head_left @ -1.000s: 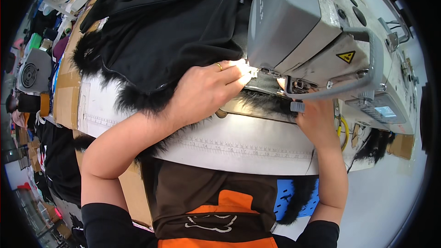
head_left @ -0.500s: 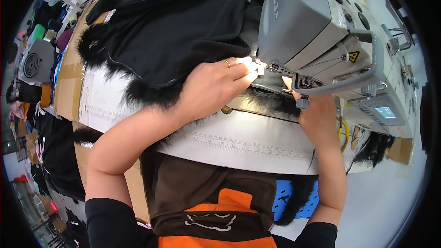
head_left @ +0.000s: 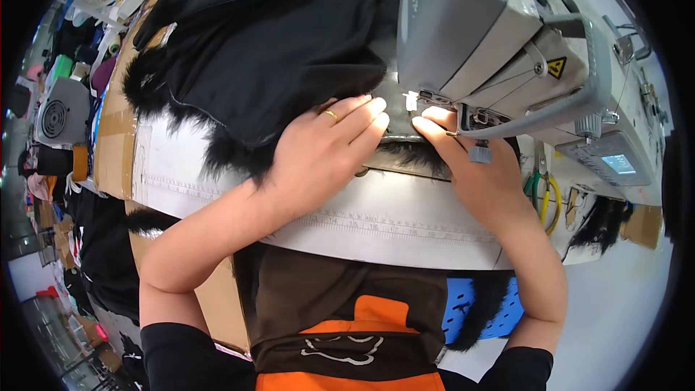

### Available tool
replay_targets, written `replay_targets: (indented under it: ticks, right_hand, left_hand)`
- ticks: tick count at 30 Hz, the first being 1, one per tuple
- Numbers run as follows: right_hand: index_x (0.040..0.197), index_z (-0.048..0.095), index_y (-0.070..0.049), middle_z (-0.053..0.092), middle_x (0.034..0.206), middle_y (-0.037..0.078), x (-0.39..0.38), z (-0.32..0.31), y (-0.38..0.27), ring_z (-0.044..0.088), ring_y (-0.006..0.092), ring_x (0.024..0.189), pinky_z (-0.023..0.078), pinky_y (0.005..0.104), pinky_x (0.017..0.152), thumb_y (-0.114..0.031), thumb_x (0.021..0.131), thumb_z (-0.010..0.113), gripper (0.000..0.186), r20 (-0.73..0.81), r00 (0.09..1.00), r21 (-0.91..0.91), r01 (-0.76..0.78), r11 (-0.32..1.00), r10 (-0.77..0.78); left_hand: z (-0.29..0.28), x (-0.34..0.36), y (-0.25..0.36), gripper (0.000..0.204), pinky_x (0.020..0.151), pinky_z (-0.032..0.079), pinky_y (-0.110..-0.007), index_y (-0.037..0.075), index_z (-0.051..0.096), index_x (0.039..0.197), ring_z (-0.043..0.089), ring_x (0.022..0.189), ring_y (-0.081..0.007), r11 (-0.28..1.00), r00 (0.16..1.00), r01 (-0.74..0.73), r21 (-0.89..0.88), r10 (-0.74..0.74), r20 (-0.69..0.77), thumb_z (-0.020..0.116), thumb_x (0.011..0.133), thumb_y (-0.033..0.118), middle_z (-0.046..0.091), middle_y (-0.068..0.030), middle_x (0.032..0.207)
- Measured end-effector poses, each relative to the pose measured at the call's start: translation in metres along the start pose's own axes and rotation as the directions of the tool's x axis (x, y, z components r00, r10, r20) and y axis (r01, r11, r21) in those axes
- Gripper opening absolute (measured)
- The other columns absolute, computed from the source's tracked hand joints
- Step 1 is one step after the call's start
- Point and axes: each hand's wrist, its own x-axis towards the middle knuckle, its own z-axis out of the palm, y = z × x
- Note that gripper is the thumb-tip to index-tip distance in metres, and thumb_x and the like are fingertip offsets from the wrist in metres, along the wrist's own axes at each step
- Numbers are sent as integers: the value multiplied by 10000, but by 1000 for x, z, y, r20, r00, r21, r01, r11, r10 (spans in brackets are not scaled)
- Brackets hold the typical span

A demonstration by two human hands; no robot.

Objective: Sewing faux fur trim onto a garment using an industrial sewing machine.

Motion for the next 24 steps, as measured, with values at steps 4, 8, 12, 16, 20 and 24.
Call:
replay_targets:
  ticks: [4, 8, 12, 16, 20, 24]
  right_hand:
    - [1425, 690, -255, 703, 1317, 53, 2, -2, -2, 664, 338, 1199, 551, 481, 987, 72, 846, 632, 668, 30, 999, -16, -11, 1000, 11]
    - [1453, 684, -294, 696, 1172, 72, 1, -2, -7, 672, 358, 1104, 557, 480, 938, 33, 872, 632, 669, 18, 1000, -62, -7, 998, 8]
    - [1453, 691, -314, 662, 1071, 69, 1, -1, -5, 675, 343, 1040, 554, 469, 908, 11, 887, 631, 655, -62, 997, -18, 42, 999, -43]
    - [1440, 706, -300, 619, 993, 60, 0, 1, -5, 669, 313, 974, 546, 464, 846, 11, 882, 641, 642, -34, 999, -30, 10, 999, -11]
    - [1443, 705, -257, 609, 926, 50, 3, -5, -9, 665, 295, 900, 539, 444, 772, -4, 875, 663, 622, -44, 999, -36, 30, 999, -31]
    - [1431, 708, -223, 630, 907, 47, 3, -2, -5, 662, 282, 855, 538, 423, 736, -27, 876, 678, 589, -153, 981, -38, 115, 993, -119]
  left_hand:
    - [2, 6, -10, 249, 843, 606, -310, 79, 713, 1114, 706, 1202, -209, 1000, 1000, 4, 29, -5, 12, 678, 869, 110, 725, -38, 1229]
    - [2, 3, -11, 245, 813, 608, -307, 77, 718, 1112, 719, 1179, -216, 999, 1000, -21, 39, 20, 17, 675, 873, 108, 727, -37, 1225]
    - [0, 0, -12, 258, 803, 624, -314, 65, 719, 1130, 742, 1151, -228, 1000, 1000, 1, 5, -1, -12, 667, 880, 99, 727, -56, 1238]
    - [6, -1, -13, 270, 835, 636, -321, 41, 714, 1143, 747, 1158, -240, 997, 995, -59, 42, 62, -83, 661, 881, 81, 726, -79, 1240]
    - [0, -1, -8, 268, 854, 639, -325, 34, 713, 1143, 749, 1160, -242, 998, 999, -29, 54, 31, -32, 663, 883, 73, 727, -83, 1237]
    - [-5, 1, -11, 262, 884, 640, -338, 37, 713, 1145, 747, 1176, -248, 999, 999, -27, 25, 27, 17, 663, 890, 73, 731, -77, 1247]
